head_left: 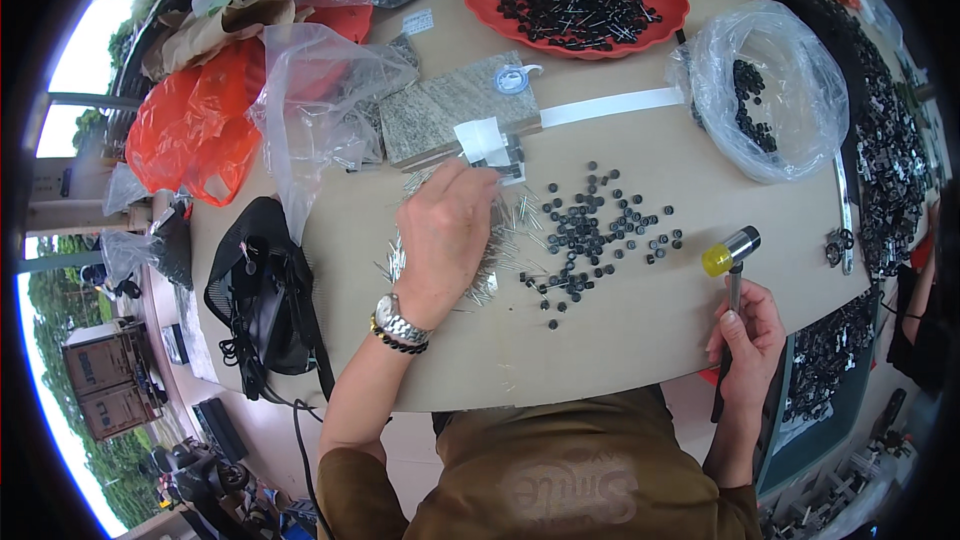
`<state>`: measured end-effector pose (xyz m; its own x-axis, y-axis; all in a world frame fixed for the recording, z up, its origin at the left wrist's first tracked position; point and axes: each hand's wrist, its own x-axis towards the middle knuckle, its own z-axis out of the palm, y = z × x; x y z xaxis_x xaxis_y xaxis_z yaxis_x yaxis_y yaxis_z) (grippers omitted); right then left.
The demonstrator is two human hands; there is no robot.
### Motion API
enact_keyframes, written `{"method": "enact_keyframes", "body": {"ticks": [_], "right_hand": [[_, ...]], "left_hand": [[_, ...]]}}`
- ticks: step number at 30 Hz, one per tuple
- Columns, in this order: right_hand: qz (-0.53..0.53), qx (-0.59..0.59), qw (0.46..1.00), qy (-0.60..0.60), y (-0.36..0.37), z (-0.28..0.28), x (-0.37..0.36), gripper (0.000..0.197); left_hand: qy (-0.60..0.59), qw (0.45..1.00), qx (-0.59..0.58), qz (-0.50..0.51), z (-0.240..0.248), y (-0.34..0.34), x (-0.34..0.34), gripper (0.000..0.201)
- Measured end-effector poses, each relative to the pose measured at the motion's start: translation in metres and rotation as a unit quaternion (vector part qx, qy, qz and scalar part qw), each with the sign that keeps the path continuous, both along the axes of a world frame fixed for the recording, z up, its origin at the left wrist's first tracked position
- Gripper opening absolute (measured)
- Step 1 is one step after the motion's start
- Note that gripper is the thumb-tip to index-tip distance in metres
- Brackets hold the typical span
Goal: The person assembles small components by inserting metal pins into rubber bases and tapping them into place with a small hammer.
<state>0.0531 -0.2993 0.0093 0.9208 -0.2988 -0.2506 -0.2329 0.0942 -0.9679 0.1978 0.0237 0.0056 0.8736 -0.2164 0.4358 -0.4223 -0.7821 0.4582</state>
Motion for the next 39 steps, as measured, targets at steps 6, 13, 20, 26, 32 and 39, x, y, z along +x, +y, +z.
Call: {"method": "enact_keyframes", "body": {"ticks": [6,13,20,26,32,39], "right_hand": [[0.007,-0.003,1.0,-0.004,0.0,0.0,0.001,0.027],[0.001,-0.007,1.0,-0.007,0.002,0.001,0.002,0.026],[0.018,-0.009,1.0,-0.015,0.0,-0.004,0.001,0.028],[0.024,-0.008,0.999,-0.021,0.0,-0.002,-0.001,0.025],[0.03,-0.019,0.999,-0.039,-0.001,-0.004,0.0,0.027],[0.038,-0.043,0.996,-0.066,0.02,0.014,-0.008,0.029]], "left_hand": [[-0.047,0.989,0.139,-0.035,0.0,-0.008,0.001,0.013],[0.008,0.983,0.18,-0.021,0.008,-0.016,0.004,0.007],[0.005,0.987,0.153,-0.042,0.01,-0.009,0.005,0.016],[0.096,0.987,-0.121,-0.043,0.0,0.008,-0.014,0.009],[0.398,0.622,-0.672,-0.051,0.032,-0.006,-0.088,0.014],[0.476,0.415,-0.772,-0.074,0.024,-0.006,-0.135,0.016]]}}
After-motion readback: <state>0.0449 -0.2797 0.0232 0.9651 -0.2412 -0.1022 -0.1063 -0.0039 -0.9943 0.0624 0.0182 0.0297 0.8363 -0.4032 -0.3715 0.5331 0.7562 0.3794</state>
